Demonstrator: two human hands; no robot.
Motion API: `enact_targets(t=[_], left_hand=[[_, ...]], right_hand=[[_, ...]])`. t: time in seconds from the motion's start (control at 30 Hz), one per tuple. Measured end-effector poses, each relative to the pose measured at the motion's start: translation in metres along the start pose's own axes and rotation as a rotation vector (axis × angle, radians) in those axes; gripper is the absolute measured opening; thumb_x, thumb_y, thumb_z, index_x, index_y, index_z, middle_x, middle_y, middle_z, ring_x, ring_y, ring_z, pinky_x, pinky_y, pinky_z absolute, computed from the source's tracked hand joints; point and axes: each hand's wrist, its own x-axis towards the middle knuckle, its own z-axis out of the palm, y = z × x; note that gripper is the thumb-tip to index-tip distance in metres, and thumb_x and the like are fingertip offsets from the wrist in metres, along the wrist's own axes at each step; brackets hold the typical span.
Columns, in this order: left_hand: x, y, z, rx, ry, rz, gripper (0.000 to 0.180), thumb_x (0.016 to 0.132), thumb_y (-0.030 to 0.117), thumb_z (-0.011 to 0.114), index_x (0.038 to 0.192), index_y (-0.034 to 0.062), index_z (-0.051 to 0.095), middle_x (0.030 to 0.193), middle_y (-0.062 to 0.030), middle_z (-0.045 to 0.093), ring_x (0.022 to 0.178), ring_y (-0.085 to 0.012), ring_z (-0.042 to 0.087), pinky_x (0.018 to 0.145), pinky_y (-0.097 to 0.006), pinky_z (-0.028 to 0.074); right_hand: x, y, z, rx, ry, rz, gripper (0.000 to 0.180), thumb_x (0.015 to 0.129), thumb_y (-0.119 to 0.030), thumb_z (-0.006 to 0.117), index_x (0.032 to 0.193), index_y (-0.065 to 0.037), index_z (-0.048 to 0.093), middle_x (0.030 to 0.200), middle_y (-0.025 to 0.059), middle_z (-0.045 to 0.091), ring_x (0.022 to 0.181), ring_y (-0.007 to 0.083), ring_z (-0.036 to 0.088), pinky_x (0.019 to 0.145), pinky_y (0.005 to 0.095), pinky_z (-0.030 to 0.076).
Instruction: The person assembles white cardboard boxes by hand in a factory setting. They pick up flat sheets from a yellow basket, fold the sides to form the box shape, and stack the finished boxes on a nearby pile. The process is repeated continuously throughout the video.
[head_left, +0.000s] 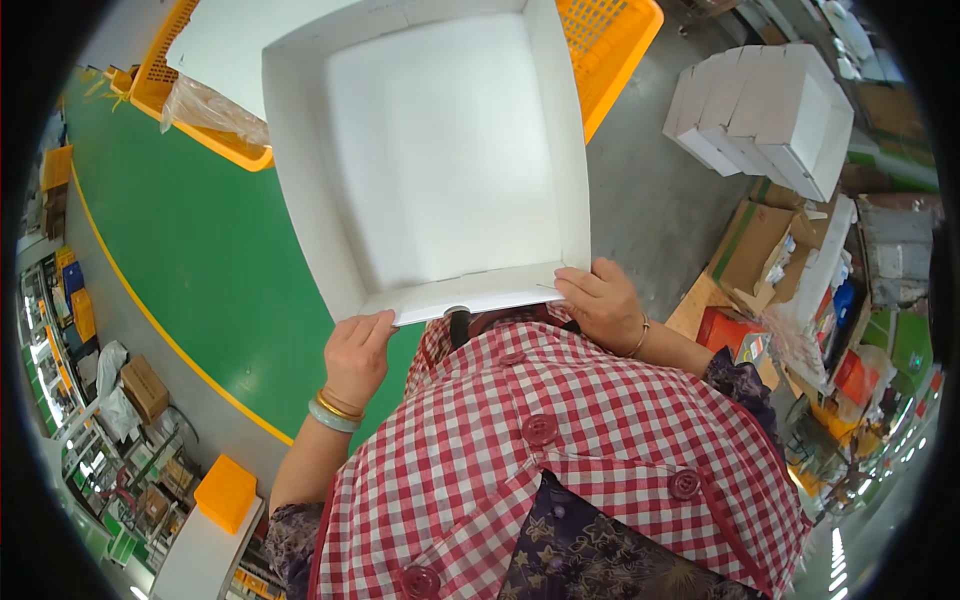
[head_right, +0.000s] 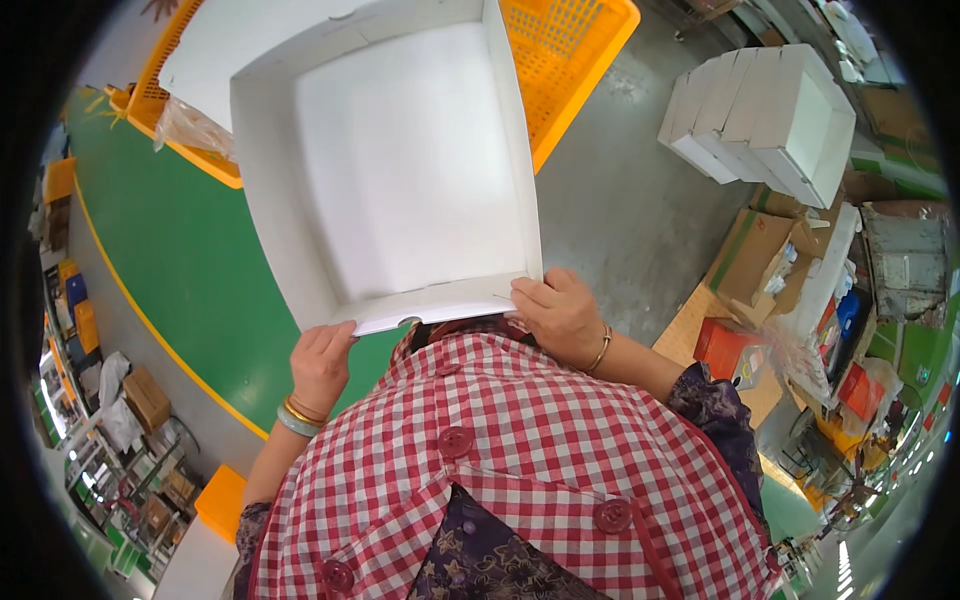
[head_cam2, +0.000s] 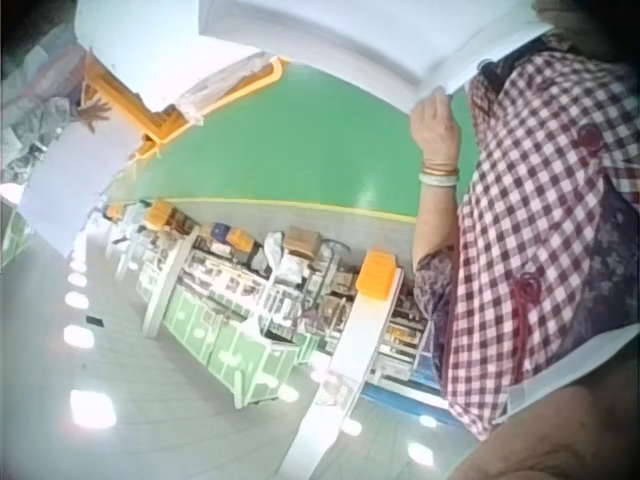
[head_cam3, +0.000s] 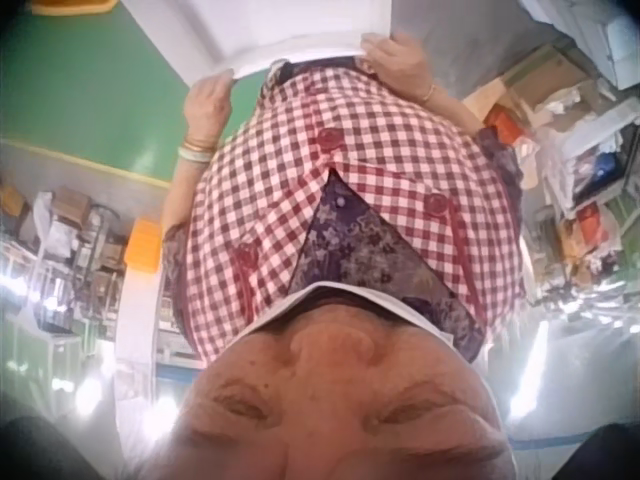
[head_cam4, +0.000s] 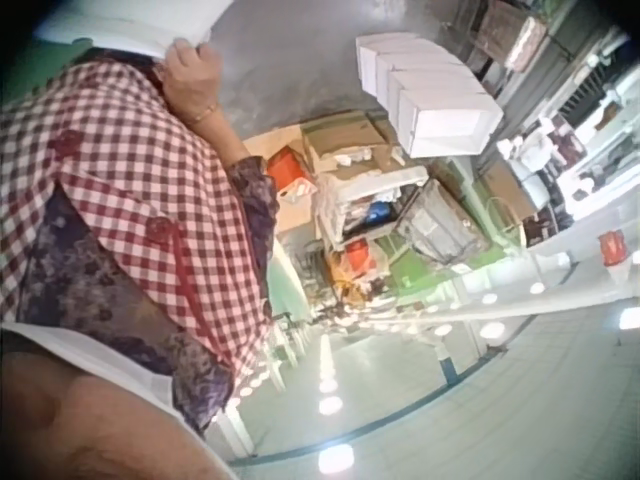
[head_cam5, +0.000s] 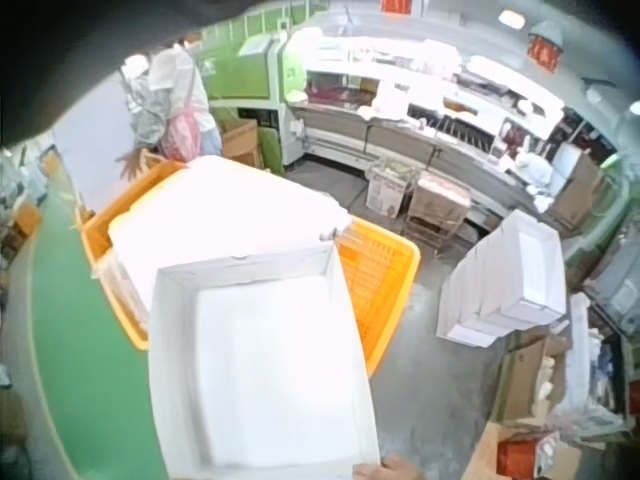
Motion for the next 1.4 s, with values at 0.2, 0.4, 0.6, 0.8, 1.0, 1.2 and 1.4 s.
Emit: enact_targets(t=[0.2,0.4,0.6,0.8,1.0,1.2,1.4], left_hand=[[0.015,0.003,0.018,-0.082,-0.066,0.056,0.018,0.074,0.005,0.066,0.092,0.0056,0.064,0.08,-0.0081,0.062,0.072,-0.0264,0.057,0.063,-0.036,0.045],[0.032,0.012,0.02,-0.073,-0.182,0.169,0.024,0.073,0.01,0.071,0.095,0.0075,0.064,0.084,-0.0068,0.061,0.08,-0.0268,0.057,0.078,-0.044,0.044],[0.087,0.013,-0.055,0.059,-0.012,0.259,0.025,0.078,0.015,0.069,0.101,0.0079,0.063,0.104,-0.0084,0.061,0.11,-0.0286,0.05,0.099,-0.052,0.034],[0.163,0.039,-0.047,-0.223,0.219,0.024,0.047,0.084,0.011,0.062,0.127,0.0002,0.046,0.128,-0.0223,0.046,0.122,-0.0376,0.039,0.101,-0.048,0.033],[0.242,0.015,0.024,-1.024,-0.314,-0.294,0.05,0.087,0.014,0.058,0.128,-0.008,0.04,0.117,-0.0164,0.054,0.107,-0.0255,0.053,0.091,-0.036,0.042],[0.298,0.058,0.047,-0.696,-0.83,-0.429,0.038,0.085,0.018,0.055,0.113,-0.0069,0.054,0.096,-0.0139,0.063,0.085,-0.0249,0.061,0.078,-0.035,0.048],[0.366,0.027,0.115,-0.895,-0.708,-0.257,0.032,0.083,0.012,0.051,0.108,-0.0076,0.058,0.101,-0.0186,0.065,0.092,-0.0288,0.063,0.08,-0.039,0.048]], right_hand=[[-0.012,0.016,0.0,-0.129,-0.035,0.038,0.011,0.07,-0.016,0.063,0.071,-0.009,0.054,0.08,0.0048,0.056,0.071,0.0233,0.053,0.063,0.0336,0.045],[-0.047,0.041,0.023,-0.117,-0.178,0.268,0.008,0.072,-0.019,0.058,0.072,-0.011,0.056,0.077,0.0052,0.057,0.074,0.0257,0.056,0.066,0.0369,0.046],[-0.043,0.009,-0.024,-0.117,-0.035,0.383,0.008,0.073,-0.019,0.059,0.076,-0.012,0.056,0.08,0.0034,0.057,0.074,0.0242,0.055,0.069,0.0368,0.045],[-0.058,0.019,-0.048,-0.205,0.069,0.488,0.008,0.073,-0.014,0.059,0.08,-0.012,0.055,0.087,0.0014,0.058,0.075,0.0241,0.053,0.069,0.0362,0.044],[-0.069,0.022,-0.075,-0.352,0.091,0.572,0.005,0.072,-0.014,0.058,0.073,-0.013,0.054,0.077,0.0014,0.054,0.073,0.0231,0.053,0.068,0.0345,0.044],[-0.085,0.031,-0.095,-0.458,0.108,0.729,0.003,0.074,-0.014,0.056,0.073,-0.013,0.053,0.076,0.0015,0.053,0.076,0.022,0.051,0.068,0.0348,0.042],[-0.054,0.073,-0.139,-0.504,0.158,0.91,0.012,0.073,-0.015,0.062,0.082,-0.01,0.056,0.092,0.0049,0.056,0.082,0.025,0.052,0.071,0.0379,0.043]])
